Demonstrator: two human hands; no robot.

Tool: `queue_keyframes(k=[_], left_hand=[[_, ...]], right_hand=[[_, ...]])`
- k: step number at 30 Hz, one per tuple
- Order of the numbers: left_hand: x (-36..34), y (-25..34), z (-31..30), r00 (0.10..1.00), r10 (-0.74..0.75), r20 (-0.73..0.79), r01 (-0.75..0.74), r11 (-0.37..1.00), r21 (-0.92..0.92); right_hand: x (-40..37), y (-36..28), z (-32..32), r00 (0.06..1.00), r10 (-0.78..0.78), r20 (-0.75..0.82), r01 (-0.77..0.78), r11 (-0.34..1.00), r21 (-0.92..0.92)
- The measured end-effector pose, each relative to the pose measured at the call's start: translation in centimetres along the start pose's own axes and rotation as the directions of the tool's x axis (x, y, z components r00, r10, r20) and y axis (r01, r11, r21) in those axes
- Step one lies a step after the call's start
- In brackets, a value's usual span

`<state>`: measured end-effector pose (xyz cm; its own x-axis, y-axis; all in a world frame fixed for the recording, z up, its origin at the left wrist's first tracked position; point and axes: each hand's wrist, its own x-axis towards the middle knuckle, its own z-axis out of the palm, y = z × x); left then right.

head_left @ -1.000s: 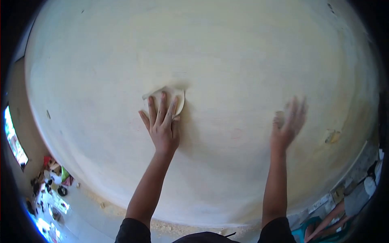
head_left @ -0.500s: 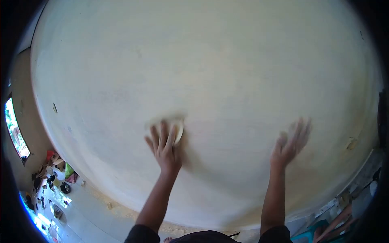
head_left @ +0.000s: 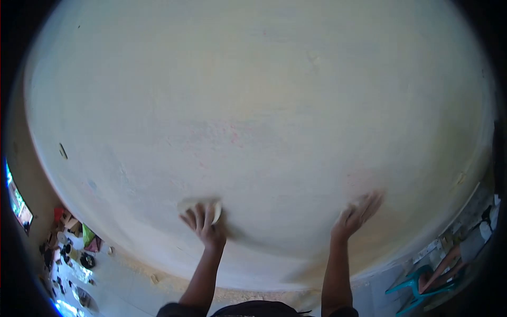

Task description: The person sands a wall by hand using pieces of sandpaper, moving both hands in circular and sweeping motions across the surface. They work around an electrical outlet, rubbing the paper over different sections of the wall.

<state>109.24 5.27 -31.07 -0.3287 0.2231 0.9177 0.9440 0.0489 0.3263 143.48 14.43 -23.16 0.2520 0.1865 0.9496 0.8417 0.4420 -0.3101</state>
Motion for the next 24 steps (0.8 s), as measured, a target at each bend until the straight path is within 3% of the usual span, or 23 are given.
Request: queue_keyframes(k=[2,5,6,8,11,14,16,20,23,24], left_hand=[[-1.1,-3.3,-0.6,0.998,-0.013,-0.058,0.009,0.998,-0.060],[3.2,-2.0,-1.6,0.989,-0.049,-0.140,0.026,0.986,-0.163],[5.5,-1.5,-2.4,0.986,-0.058,-0.157,0.027,0.981,-0.191],[8.1,-3.3,-3.4,0.994,-0.016,-0.109,0.008,0.998,-0.068],[5.8,-8.7,-3.1,0.991,-0.064,-0.120,0.062,0.998,-0.020],[2.5,-10.8,-2.7,0.966,-0.206,-0.159,0.186,0.974,-0.131],[3.3,-8.7,-2.7,0.947,-0.275,-0.168,0.249,0.956,-0.157],[11.5,-5.9,-5.6,0.987,-0.141,-0.074,0.135,0.987,-0.082],[8.6,-8.3,-4.7,0.990,-0.105,-0.089,0.102,0.994,-0.044],[6.0,-9.5,-3.8,0.991,-0.097,-0.095,0.094,0.995,-0.036]], right_hand=[[-5.5,-1.4,1.4,0.985,0.151,-0.078,-0.154,0.988,-0.030],[-5.7,-9.0,1.3,0.969,-0.192,0.156,0.204,0.977,-0.064],[-4.2,-10.2,1.2,0.968,-0.195,0.159,0.208,0.976,-0.067],[-0.3,-11.8,2.0,0.968,-0.199,0.152,0.212,0.974,-0.079],[2.0,-9.4,1.4,0.988,-0.137,0.071,0.138,0.990,-0.014],[-4.5,-7.5,2.3,0.993,0.112,-0.027,-0.113,0.993,-0.032],[-9.1,-10.8,3.0,0.999,0.045,-0.010,-0.045,0.996,-0.072],[-3.7,-15.6,2.6,0.970,-0.181,0.162,0.201,0.972,-0.119],[-0.7,-12.9,2.5,0.973,-0.174,0.149,0.181,0.983,-0.037],[-1.9,-12.4,2.7,0.990,-0.088,0.114,0.093,0.995,-0.043]])
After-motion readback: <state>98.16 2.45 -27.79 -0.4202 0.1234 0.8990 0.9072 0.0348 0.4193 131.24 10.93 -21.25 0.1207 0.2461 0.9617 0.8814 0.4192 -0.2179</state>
